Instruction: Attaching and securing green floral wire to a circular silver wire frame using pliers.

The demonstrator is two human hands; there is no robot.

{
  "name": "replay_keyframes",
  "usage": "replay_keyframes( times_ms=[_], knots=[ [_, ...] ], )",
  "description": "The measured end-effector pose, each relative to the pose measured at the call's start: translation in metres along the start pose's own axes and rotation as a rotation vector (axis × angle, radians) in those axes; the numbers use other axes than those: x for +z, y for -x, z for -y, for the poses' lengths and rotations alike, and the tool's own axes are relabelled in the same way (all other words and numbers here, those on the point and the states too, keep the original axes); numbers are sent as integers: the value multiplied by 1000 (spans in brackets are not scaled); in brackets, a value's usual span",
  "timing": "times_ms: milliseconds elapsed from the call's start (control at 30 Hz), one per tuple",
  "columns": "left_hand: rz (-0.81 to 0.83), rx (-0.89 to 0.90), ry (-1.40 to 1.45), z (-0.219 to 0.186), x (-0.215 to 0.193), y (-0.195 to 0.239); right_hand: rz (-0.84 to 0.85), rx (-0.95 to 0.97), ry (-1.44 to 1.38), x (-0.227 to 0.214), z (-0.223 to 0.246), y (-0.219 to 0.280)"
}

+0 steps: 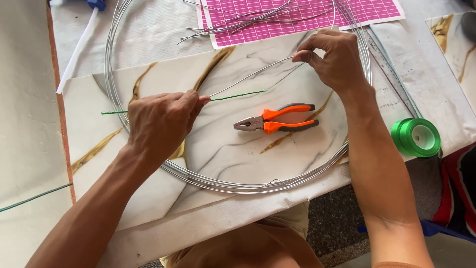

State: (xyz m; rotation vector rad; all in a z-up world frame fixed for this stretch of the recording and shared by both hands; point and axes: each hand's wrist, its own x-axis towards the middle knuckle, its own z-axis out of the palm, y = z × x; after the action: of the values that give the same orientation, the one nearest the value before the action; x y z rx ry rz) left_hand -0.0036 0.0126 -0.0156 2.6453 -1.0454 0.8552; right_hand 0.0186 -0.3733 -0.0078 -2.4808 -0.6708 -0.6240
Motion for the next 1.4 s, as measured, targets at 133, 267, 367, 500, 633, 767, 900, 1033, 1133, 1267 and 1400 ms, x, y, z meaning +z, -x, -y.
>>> replay_keyframes(
  times_ms=[133,267,367,500,633,767,900,1033,1133,1267,1400],
  knots=[
    [27,-6,-31,5,1,0,25,-21,15,-3,-8,4],
    [7,-4,19,0,0,0,29,-38,29,-1,-11,4],
    [3,-9,29,-2,1,0,19,-45,28,-2,-8,2],
    [-11,-21,59,-2,0,-2,28,-17,-19,-5,-3,1],
    [6,-67,29,0,6,-1,161,-22,7,-11,17,0],
    [54,-82,143,-8,9,-3,176,-51,-24,13,41,-9],
    [83,-111,180,-16,8,-9,219,-124,43,14,91,-34],
    [75,-101,171,-21,12,-13,273,-101,-114,20,104,-41],
    [61,-102,166,-22,12,-16,271,-98,-121,26,116,-41],
    [19,-88,173,-24,12,-20,224,-129,-105,32,118,-37],
    [12,-81,137,-5,9,-26,150,-77,-188,26,86,-36]
  ],
)
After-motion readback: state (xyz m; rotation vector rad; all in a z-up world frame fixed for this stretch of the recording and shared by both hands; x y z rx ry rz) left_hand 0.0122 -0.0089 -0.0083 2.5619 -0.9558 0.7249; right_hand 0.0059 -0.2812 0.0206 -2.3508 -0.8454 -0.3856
